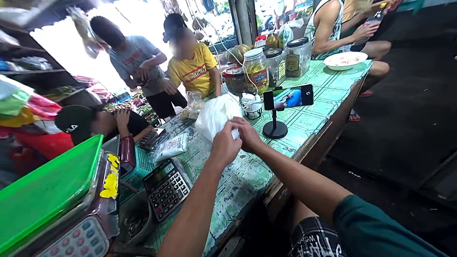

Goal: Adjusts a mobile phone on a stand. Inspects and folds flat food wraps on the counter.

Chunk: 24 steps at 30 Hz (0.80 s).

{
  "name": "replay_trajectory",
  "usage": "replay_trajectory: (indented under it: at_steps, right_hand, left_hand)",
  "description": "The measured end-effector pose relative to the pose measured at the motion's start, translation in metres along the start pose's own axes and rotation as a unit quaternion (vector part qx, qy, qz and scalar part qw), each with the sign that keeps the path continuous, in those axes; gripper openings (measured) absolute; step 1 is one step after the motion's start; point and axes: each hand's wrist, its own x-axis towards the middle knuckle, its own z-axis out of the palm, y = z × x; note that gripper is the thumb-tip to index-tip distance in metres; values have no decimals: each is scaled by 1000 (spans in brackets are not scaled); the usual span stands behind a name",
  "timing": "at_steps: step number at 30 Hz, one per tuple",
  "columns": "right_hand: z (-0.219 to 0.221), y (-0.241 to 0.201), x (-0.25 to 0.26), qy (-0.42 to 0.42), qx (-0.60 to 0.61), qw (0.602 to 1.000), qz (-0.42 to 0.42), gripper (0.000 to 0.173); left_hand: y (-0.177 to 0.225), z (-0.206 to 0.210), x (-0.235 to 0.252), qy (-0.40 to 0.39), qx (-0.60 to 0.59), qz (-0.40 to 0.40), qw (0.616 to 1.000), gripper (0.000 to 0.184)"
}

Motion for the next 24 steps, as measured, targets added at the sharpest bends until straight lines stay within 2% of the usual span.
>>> replay_trajectory:
  at_steps: [3,5,7,9,11,13,15,18,21,24]
  right_hand:
    - [-30,5,8,-18,140,987,79,22]
    - [-41,8,20,-14,163,983,86,18]
    - [-43,13,34,-13,147,985,84,16]
    - [-45,21,47,-20,111,987,116,17]
    - [-44,26,55,-35,55,985,158,20]
    - [-40,25,54,-60,-15,985,159,25]
    - [-38,13,48,-82,-80,986,118,28]
    - [-37,-21,19,-81,-118,990,-20,55]
    - [-32,-57,-15,-90,-79,984,-130,48]
    - [-32,-57,-40,-181,-50,976,-114,36]
  left_hand:
    - [-18,-14,12,-49,86,114,989,79]
    - [-46,-15,40,-62,162,152,973,85]
    - [-72,-16,66,-51,207,139,967,75]
    - [-87,-23,86,-18,235,112,965,54]
    - [-92,-37,92,-31,262,72,962,32]
    - [-95,-50,85,-56,265,31,962,32]
    - [-105,-54,70,-55,229,-3,972,36]
    - [-99,-35,24,-25,108,-36,993,28]
    - [-59,0,-25,-2,88,20,996,16]
    - [-44,24,-52,-29,78,56,995,15]
